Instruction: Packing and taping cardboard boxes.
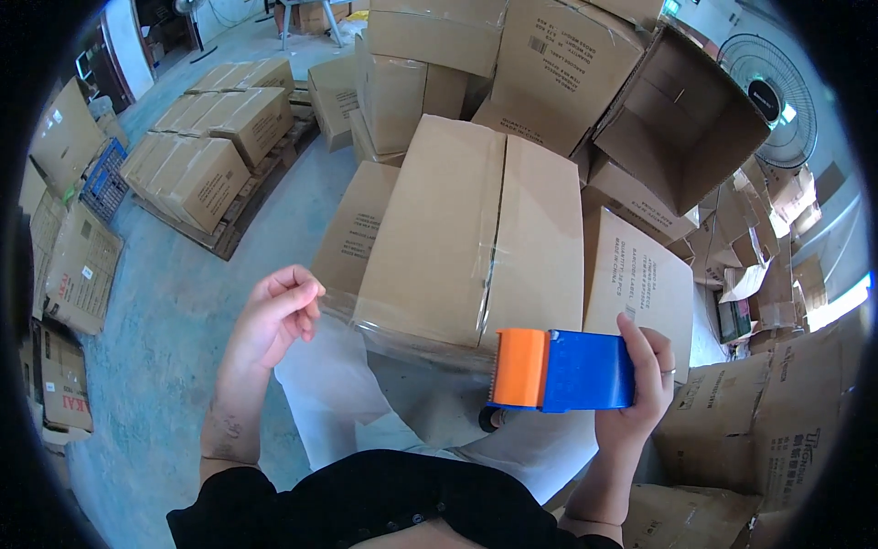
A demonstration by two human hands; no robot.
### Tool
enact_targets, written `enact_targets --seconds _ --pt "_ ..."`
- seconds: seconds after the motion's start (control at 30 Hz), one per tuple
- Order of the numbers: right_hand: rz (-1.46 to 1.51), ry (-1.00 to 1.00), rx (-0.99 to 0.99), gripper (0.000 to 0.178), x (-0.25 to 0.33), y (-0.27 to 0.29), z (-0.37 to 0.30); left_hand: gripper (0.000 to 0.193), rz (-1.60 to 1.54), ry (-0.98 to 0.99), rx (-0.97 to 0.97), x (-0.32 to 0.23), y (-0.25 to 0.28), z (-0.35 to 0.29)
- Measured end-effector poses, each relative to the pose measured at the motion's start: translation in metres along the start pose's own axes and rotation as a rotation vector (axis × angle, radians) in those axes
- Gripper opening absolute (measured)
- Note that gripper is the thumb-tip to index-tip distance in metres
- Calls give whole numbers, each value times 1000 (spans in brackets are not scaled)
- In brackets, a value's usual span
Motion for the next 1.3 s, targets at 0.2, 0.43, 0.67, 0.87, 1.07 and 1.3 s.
enact_targets --seconds 0.2,0.43,0.67,0.87,1.07,1.3 --pt "-29 44 25 49 16 -13 15 12 -143 18 -29 20 16 10" --pt "-48 38 62 50 16 -17 10 16 -225 93 -10 40 13 8" --pt "-49 28 61 46 11 -20 2 16 -247 188 4 69 8 11" --pt "-60 67 -35 42 6 -22 -11 14 -64 123 58 82 -15 8" --pt "-49 71 -96 41 0 -19 -17 28 254 17 12 66 -22 1" --pt "-82 71 -135 43 -3 -16 -19 44 762 178 -109 120 10 7"
Point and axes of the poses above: each hand's wrist, its own z-axis towards the middle knuckle, its own y-axis out of the back of the hand, x = y × z, the point moved 9 cm from there along z, towards the middle knuckle, and after that the axes turned 4 degrees about z, right-handed, at the moved point
